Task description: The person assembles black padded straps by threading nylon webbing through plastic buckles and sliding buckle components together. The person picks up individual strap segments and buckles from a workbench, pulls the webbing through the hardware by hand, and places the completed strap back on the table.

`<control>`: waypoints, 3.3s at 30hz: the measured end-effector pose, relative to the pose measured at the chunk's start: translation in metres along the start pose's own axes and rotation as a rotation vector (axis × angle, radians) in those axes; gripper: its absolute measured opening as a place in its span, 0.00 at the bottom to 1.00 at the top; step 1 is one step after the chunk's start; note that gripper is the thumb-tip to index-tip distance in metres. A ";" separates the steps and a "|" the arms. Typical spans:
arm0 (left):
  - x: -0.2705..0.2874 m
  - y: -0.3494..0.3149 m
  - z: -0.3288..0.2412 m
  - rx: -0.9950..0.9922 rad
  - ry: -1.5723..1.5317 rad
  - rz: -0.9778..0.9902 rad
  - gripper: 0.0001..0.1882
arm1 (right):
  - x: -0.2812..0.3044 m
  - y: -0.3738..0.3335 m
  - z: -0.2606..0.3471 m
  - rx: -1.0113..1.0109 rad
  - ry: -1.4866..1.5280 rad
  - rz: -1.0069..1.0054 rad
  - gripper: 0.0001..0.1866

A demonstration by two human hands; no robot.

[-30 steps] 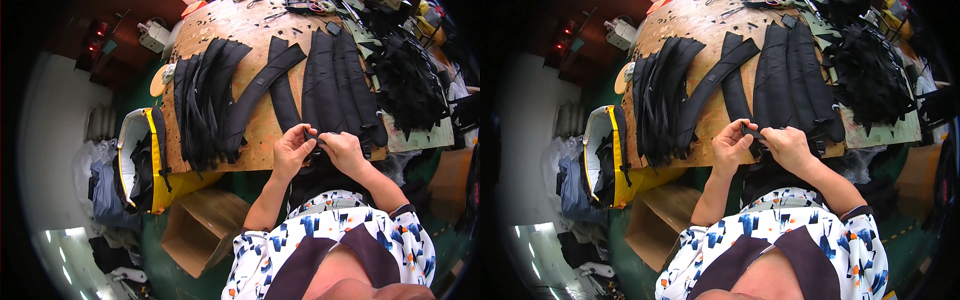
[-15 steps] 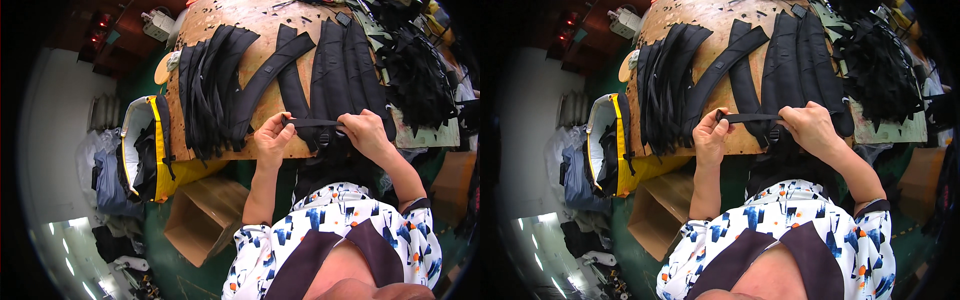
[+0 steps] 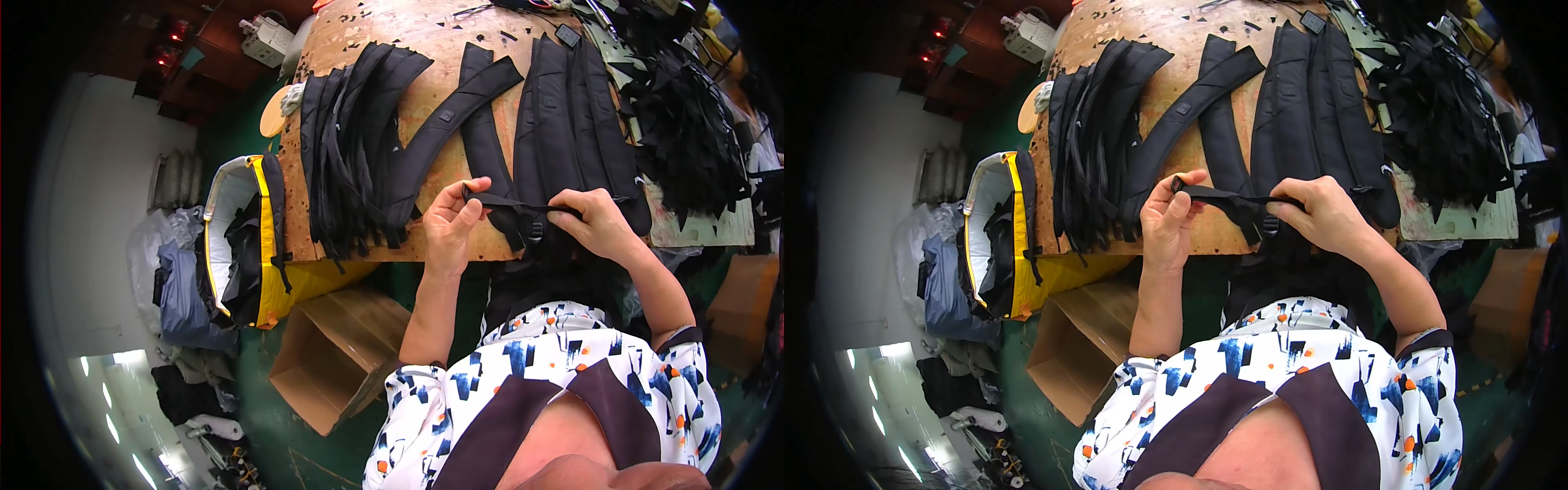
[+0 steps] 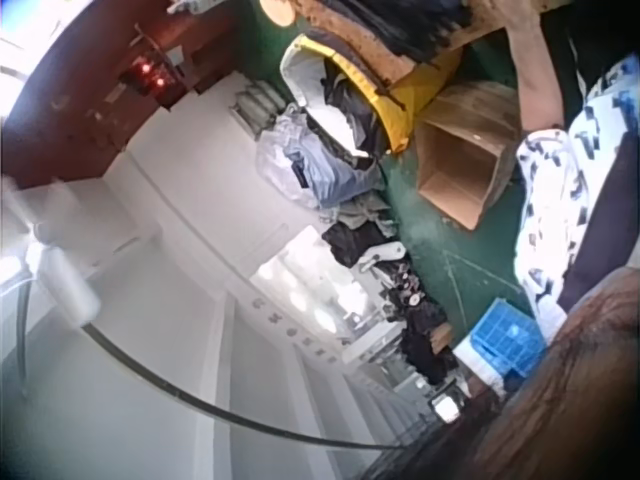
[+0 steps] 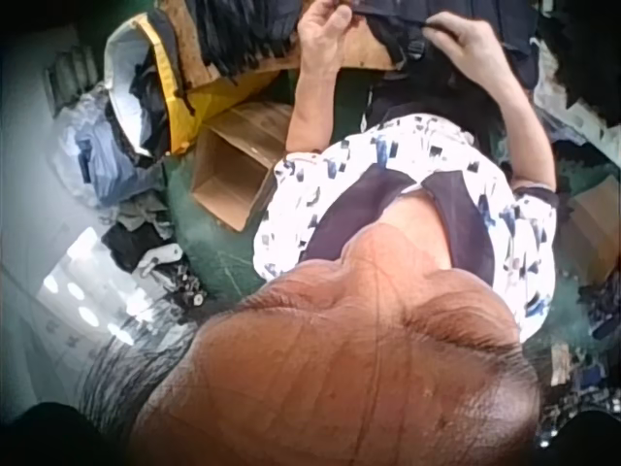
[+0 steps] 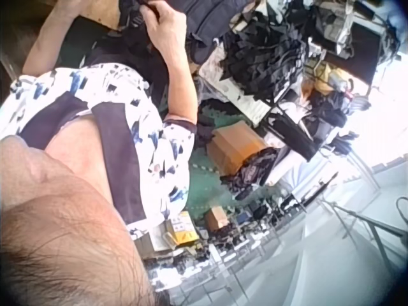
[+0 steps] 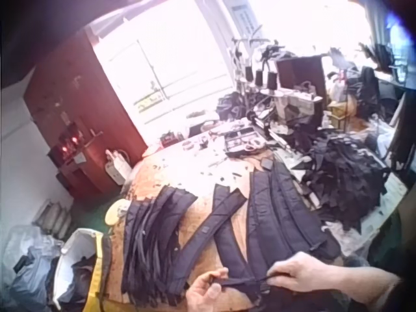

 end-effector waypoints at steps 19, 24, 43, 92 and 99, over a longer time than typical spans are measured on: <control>0.108 -0.084 -0.101 -0.309 0.215 -0.274 0.17 | -0.090 0.004 -0.036 0.175 -0.277 0.084 0.09; 0.089 -0.073 0.010 0.130 0.552 -0.168 0.13 | -0.104 0.024 -0.071 -0.151 -0.749 0.187 0.16; 0.043 -0.055 0.111 0.204 0.164 0.168 0.09 | -0.131 0.004 -0.124 -0.823 1.239 -0.018 0.06; 0.011 -0.017 0.097 0.024 0.689 0.152 0.12 | -0.128 -0.033 -0.112 -0.940 1.383 -0.023 0.11; 0.028 -0.022 0.103 0.075 0.567 0.007 0.14 | -0.121 -0.024 -0.104 -0.889 1.274 0.050 0.09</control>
Point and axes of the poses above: each hand's wrist, its own y-axis towards the middle knuckle, its own x-axis out of the back of the hand, z = x × y, the point moved 8 cm from there along y, towards the middle knuckle, and after that the axes turned 8 degrees about y, right-handed, at the moved point
